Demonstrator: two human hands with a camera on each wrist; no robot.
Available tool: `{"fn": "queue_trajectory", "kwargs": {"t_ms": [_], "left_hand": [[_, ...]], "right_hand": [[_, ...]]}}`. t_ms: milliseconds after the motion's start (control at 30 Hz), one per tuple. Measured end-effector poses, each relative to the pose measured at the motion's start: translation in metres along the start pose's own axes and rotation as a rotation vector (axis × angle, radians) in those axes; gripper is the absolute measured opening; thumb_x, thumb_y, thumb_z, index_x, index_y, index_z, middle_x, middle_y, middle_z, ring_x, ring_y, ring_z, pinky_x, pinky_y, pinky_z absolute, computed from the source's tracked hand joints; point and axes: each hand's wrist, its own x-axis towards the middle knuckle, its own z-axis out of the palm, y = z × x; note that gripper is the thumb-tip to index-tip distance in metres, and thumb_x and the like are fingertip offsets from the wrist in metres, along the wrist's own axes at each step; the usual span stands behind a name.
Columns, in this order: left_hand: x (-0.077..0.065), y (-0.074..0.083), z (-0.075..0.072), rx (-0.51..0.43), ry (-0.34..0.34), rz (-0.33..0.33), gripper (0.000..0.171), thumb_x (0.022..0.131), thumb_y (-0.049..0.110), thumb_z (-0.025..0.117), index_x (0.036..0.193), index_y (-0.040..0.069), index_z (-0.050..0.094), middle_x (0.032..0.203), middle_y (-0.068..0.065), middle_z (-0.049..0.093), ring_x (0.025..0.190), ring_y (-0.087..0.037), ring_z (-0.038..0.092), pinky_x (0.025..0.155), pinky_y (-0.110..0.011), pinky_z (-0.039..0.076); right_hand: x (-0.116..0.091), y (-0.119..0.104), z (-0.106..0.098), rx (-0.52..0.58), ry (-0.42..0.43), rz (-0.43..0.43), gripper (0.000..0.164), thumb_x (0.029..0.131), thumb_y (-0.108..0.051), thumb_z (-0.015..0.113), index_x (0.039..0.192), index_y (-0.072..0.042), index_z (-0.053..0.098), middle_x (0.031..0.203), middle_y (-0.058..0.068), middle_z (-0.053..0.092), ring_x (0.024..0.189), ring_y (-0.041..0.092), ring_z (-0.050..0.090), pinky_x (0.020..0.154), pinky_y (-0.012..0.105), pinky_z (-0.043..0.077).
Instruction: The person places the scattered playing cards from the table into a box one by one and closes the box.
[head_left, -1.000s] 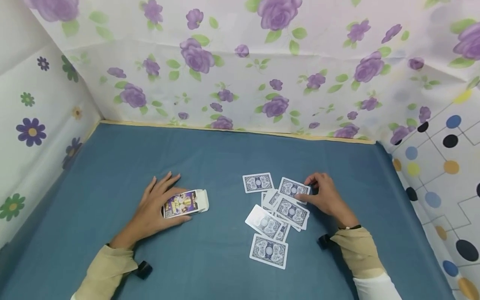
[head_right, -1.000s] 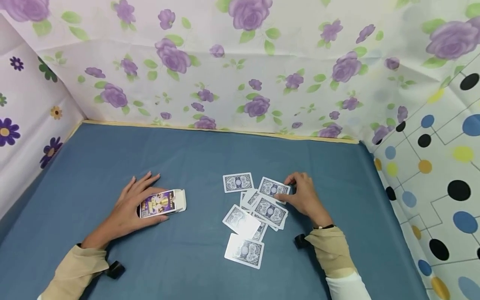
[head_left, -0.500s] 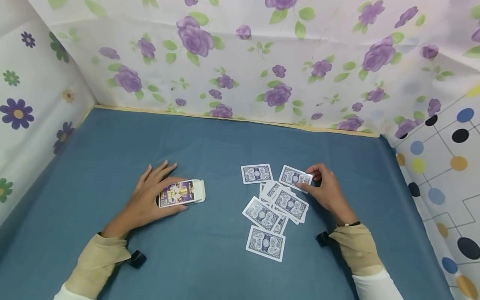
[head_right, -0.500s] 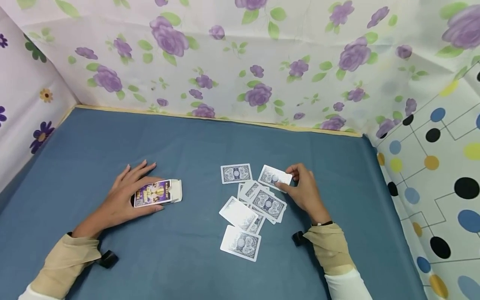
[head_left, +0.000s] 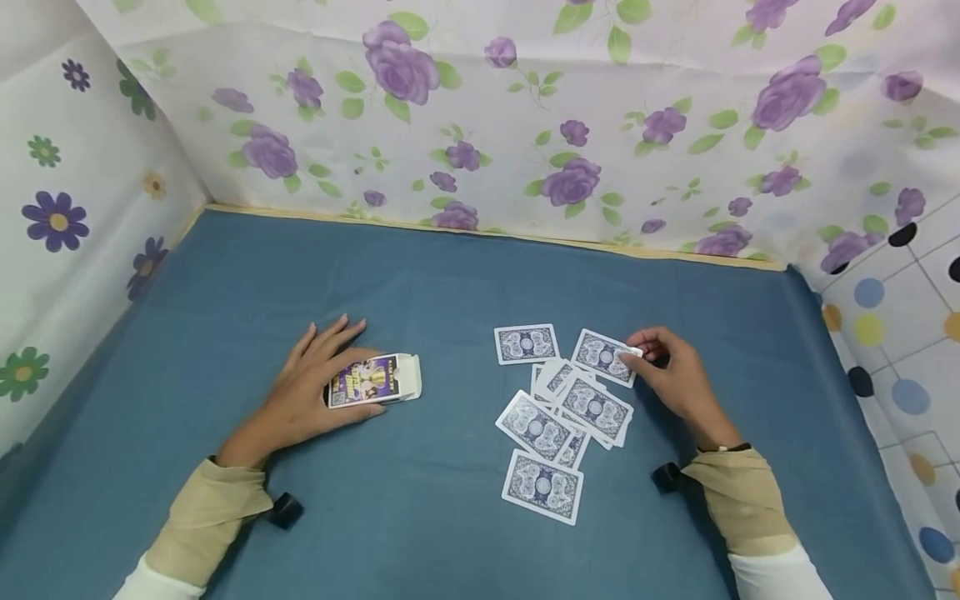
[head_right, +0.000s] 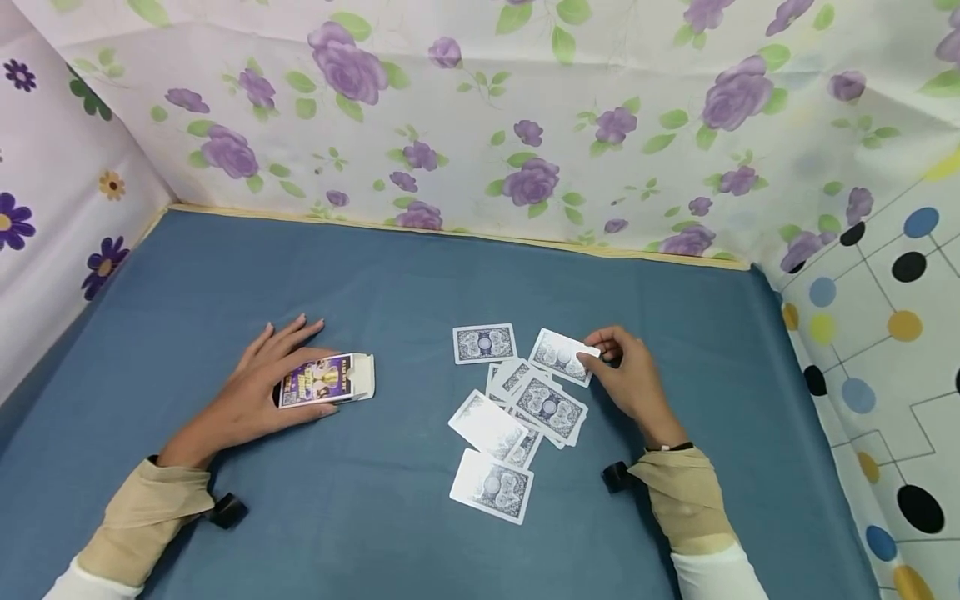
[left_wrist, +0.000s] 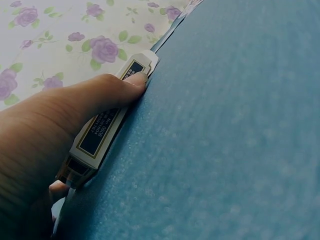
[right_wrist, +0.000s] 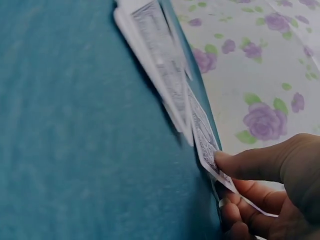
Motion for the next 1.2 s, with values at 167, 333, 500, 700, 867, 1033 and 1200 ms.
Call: {"fn": "queue_trajectory", "kwargs": {"t_ms": [167,333,500,700,867,1033,1200], "left_hand": [[0.007,0.005,-0.001,-0.057,0.002,-0.024,0.065,0.073,0.047,0.083,0.132,0.028,0.062,0.154,-0.014,0.04,0.146,-0.04,0.023,0.113,-0.06,0.003],[0.027,0.014,-0.006,-0.093,-0.019,-0.044,0.066,0.076,0.047,0.081,0.134,0.026,0.06,0.151,-0.014,0.043,0.145,-0.038,0.026,0.112,-0.062,0.008],[0.048,0.021,-0.001,-0.137,-0.055,-0.053,0.069,0.076,0.05,0.08,0.135,0.021,0.058,0.147,-0.01,0.048,0.14,-0.032,0.036,0.11,-0.059,0.017],[0.081,0.039,0.008,-0.265,-0.106,-0.038,0.069,0.076,0.052,0.078,0.136,0.025,0.056,0.129,0.004,0.057,0.103,-0.014,0.054,0.086,-0.039,0.041],[0.114,0.059,0.002,-0.32,-0.156,0.008,0.067,0.076,0.05,0.079,0.136,0.03,0.057,0.121,0.007,0.056,0.094,-0.013,0.054,0.075,-0.036,0.047],[0.136,0.074,-0.009,-0.351,-0.235,0.031,0.068,0.079,0.045,0.079,0.14,0.028,0.054,0.123,0.003,0.054,0.097,-0.015,0.053,0.078,-0.037,0.048],[0.14,0.078,-0.012,-0.328,-0.273,0.039,0.069,0.079,0.046,0.078,0.141,0.028,0.053,0.119,0.005,0.055,0.092,-0.014,0.054,0.074,-0.034,0.048]], "right_hand": [[0.002,0.001,-0.014,0.152,-0.023,0.112,0.033,0.09,-0.023,0.071,0.11,0.001,0.064,0.091,0.008,0.062,0.075,0.014,0.055,0.061,0.022,0.045],[0.009,-0.02,-0.029,0.267,-0.057,0.182,0.042,0.09,-0.032,0.071,0.118,-0.002,0.062,0.092,0.002,0.065,0.078,0.02,0.058,0.065,0.028,0.049],[0.015,-0.047,-0.027,0.335,-0.104,0.126,0.039,0.091,-0.03,0.069,0.12,-0.004,0.061,0.094,0.009,0.064,0.08,0.03,0.056,0.069,0.033,0.049],[0.026,-0.079,-0.016,0.456,-0.166,0.06,0.036,0.092,-0.024,0.069,0.12,-0.002,0.061,0.088,0.012,0.064,0.074,0.031,0.052,0.068,0.031,0.047],[0.036,-0.099,-0.007,0.517,-0.2,0.008,0.032,0.092,-0.018,0.069,0.118,-0.001,0.061,0.083,0.009,0.063,0.069,0.021,0.054,0.067,0.029,0.047],[0.042,-0.111,0.001,0.496,-0.176,-0.053,0.028,0.091,-0.016,0.07,0.114,0.0,0.063,0.08,0.009,0.064,0.065,0.021,0.055,0.064,0.03,0.048],[0.043,-0.111,0.006,0.432,-0.18,-0.073,0.024,0.09,-0.015,0.071,0.11,-0.001,0.066,0.078,0.012,0.065,0.064,0.022,0.057,0.063,0.031,0.049]]}}
